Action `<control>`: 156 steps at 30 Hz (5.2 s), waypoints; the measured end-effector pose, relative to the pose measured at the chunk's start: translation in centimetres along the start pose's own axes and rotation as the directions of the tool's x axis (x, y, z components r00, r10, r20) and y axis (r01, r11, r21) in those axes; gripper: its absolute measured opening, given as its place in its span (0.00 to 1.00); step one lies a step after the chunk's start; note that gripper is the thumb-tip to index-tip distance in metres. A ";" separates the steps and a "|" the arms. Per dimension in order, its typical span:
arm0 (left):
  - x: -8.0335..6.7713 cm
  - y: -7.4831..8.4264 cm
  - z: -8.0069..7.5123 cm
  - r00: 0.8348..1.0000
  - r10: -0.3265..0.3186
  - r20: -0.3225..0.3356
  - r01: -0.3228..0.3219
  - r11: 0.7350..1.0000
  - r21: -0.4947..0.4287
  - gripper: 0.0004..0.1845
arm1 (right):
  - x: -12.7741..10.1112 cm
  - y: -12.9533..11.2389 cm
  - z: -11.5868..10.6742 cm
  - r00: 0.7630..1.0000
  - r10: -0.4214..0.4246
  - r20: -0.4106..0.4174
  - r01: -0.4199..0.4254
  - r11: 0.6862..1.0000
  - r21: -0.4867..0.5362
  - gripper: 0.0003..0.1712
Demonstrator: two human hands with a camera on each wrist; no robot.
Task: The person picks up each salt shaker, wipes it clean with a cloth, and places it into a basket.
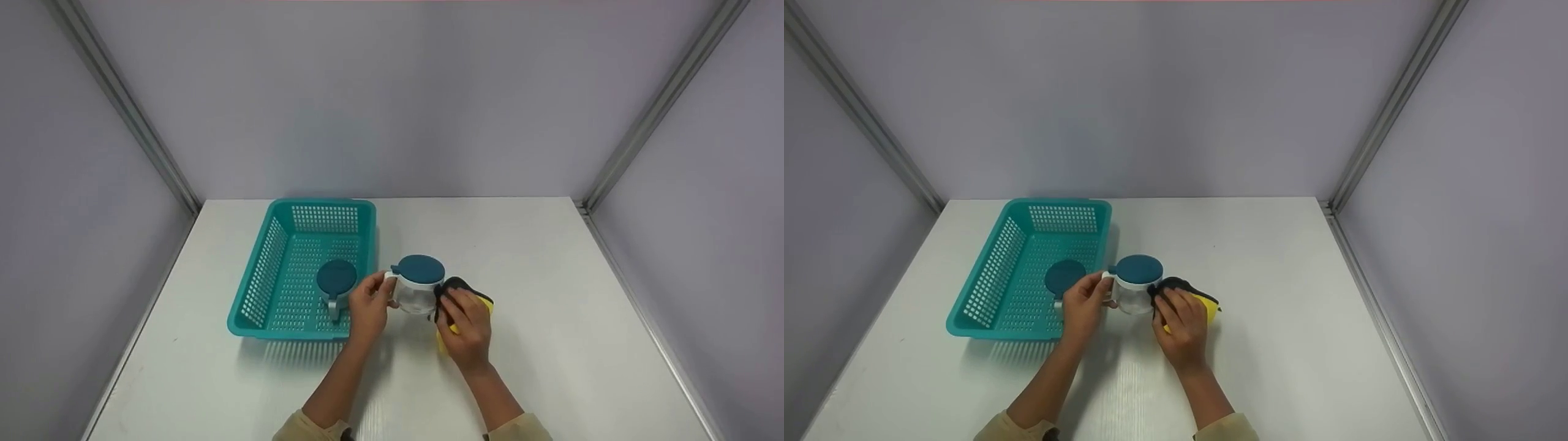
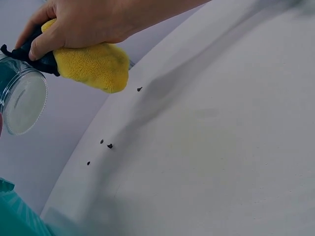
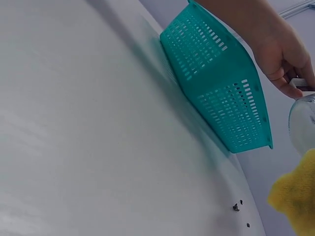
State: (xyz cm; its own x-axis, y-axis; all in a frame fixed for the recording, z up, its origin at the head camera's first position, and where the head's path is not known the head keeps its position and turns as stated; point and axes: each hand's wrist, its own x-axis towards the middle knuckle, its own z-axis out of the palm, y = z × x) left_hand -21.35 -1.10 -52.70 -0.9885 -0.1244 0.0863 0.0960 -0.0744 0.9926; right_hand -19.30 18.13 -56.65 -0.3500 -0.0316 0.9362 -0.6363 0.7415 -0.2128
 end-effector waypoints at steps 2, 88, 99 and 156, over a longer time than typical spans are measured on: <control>0.0 0.1 -0.1 1.000 -0.001 -0.004 0.001 1.000 0.004 0.14 | 0.0 0.1 0.0 1.000 0.002 0.004 -0.002 1.000 -0.004 0.12; 2.4 1.2 -13.0 0.882 0.215 -0.420 -0.132 0.967 0.218 0.15 | -5.9 7.1 -0.7 0.727 0.526 0.441 -0.493 0.847 -0.196 0.17; 2.8 1.0 -15.2 0.820 0.238 -0.521 -0.080 0.948 0.308 0.19 | -5.7 6.9 -0.8 0.710 0.538 0.454 -0.512 0.838 -0.192 0.17; 5.0 0.5 -18.2 0.967 0.053 -0.251 0.164 0.624 0.764 0.13 | -5.9 6.7 -0.7 0.739 0.512 0.437 -0.484 0.855 -0.184 0.17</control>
State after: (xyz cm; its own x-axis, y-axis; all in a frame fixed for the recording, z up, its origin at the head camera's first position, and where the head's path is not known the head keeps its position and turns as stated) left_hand -24.15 -19.79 -53.37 -0.9211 -0.3723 0.1141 -0.1920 0.6892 0.6986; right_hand -21.02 23.79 -63.41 -0.8852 0.0638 0.4609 -0.2483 0.7729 -0.5839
